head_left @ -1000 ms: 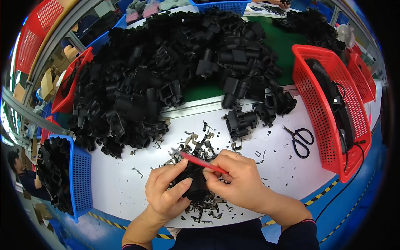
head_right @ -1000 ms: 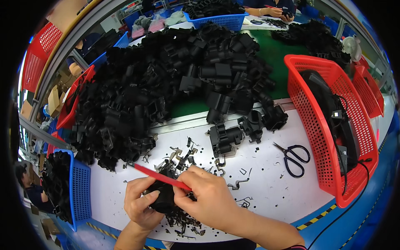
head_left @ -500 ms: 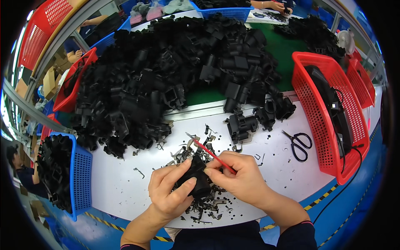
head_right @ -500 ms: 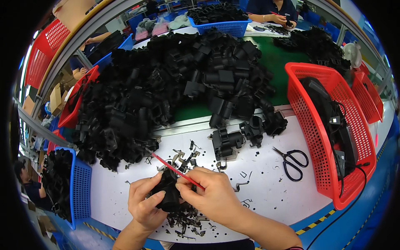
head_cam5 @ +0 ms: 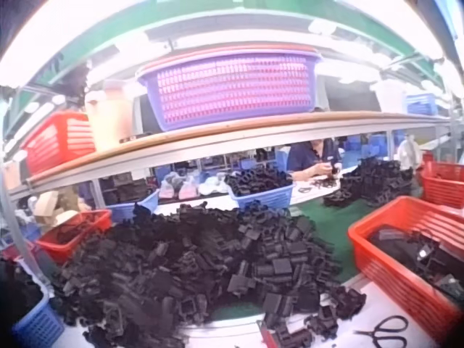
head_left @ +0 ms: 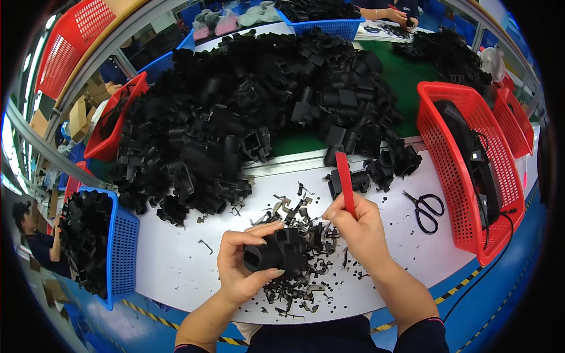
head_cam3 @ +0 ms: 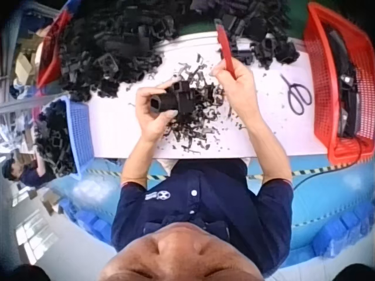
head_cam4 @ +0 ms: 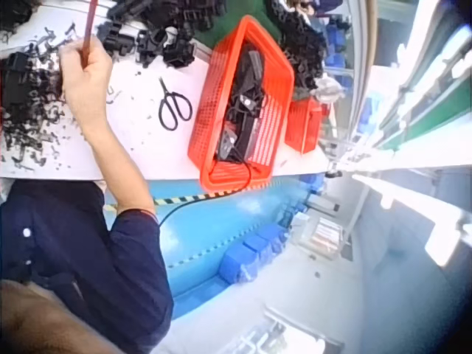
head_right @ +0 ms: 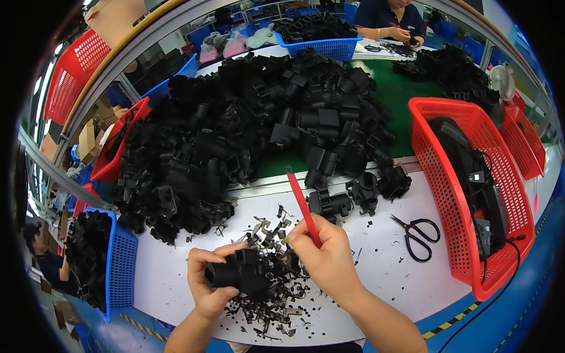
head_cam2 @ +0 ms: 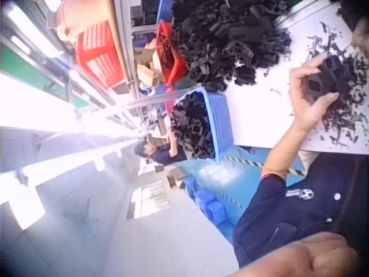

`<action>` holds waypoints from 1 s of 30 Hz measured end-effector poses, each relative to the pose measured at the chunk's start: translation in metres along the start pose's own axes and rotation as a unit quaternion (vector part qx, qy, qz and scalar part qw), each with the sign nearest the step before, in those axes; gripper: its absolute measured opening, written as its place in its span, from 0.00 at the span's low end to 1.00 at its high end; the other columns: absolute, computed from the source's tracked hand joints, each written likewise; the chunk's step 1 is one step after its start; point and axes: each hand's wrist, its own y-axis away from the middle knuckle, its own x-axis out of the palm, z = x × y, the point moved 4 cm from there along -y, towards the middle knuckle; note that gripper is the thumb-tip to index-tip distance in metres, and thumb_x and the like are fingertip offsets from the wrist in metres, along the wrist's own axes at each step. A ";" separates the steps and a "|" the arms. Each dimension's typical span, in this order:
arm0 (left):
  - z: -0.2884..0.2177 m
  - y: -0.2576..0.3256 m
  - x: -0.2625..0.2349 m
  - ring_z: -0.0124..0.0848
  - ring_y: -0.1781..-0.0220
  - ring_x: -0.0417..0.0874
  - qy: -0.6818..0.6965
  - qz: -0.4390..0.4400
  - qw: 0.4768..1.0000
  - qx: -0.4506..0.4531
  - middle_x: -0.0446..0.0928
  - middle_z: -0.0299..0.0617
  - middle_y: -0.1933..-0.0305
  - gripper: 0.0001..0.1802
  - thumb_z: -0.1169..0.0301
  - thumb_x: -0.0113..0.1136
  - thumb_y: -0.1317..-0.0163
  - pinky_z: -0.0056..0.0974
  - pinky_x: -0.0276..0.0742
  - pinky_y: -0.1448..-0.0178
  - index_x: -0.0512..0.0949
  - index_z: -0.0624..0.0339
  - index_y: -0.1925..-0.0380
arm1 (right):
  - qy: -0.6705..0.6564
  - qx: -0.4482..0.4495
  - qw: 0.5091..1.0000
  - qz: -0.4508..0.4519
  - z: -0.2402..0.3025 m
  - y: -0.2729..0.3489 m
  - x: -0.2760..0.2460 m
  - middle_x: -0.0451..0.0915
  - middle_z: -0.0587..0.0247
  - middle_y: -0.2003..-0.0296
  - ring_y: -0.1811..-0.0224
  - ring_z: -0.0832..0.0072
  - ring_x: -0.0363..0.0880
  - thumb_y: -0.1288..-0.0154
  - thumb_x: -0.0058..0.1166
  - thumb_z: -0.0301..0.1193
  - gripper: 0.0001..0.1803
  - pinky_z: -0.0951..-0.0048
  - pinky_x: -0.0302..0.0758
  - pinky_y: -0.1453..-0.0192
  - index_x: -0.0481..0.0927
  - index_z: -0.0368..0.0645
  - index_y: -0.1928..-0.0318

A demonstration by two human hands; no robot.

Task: The worker is using a scraper and scissors to trim excess material from black plastic molded components at a factory workbench.

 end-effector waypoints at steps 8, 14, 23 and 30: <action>0.001 -0.003 -0.002 0.44 0.41 0.66 0.228 0.023 0.967 -0.113 0.61 0.65 0.42 0.25 0.55 0.58 0.45 0.46 0.57 0.36 0.60 0.56 0.55 | -0.061 -0.019 0.978 0.197 0.005 0.012 0.027 0.70 0.72 0.73 0.73 0.88 0.64 0.38 0.51 0.31 0.14 0.85 0.63 0.70 0.72 0.36 0.54; 0.008 -0.003 -0.001 0.36 0.43 0.63 0.124 -0.007 0.989 -0.081 0.61 0.52 0.45 0.22 0.63 0.54 0.42 0.40 0.58 0.39 0.61 0.59 0.51 | -0.090 0.014 0.975 0.204 0.004 0.020 0.033 0.66 0.73 0.73 0.72 0.88 0.62 0.42 0.57 0.28 0.13 0.85 0.61 0.66 0.70 0.40 0.58; 0.013 -0.004 0.002 0.36 0.43 0.68 0.171 0.073 0.971 -0.153 0.61 0.56 0.41 0.12 0.67 0.46 0.37 0.40 0.62 0.40 0.68 0.62 0.58 | 0.128 -0.089 0.975 0.161 0.011 0.023 0.033 0.67 0.74 0.84 0.84 0.87 0.61 0.45 0.58 0.25 0.12 0.84 0.60 0.78 0.74 0.42 0.59; 0.017 -0.003 0.003 0.39 0.36 0.61 0.081 0.067 0.975 -0.194 0.64 0.55 0.42 0.16 0.71 0.63 0.47 0.41 0.57 0.36 0.65 0.58 0.64 | 0.223 -0.123 0.957 0.137 0.015 0.022 0.034 0.66 0.77 0.88 0.84 0.91 0.58 0.46 0.58 0.21 0.11 0.85 0.54 0.79 0.75 0.38 0.60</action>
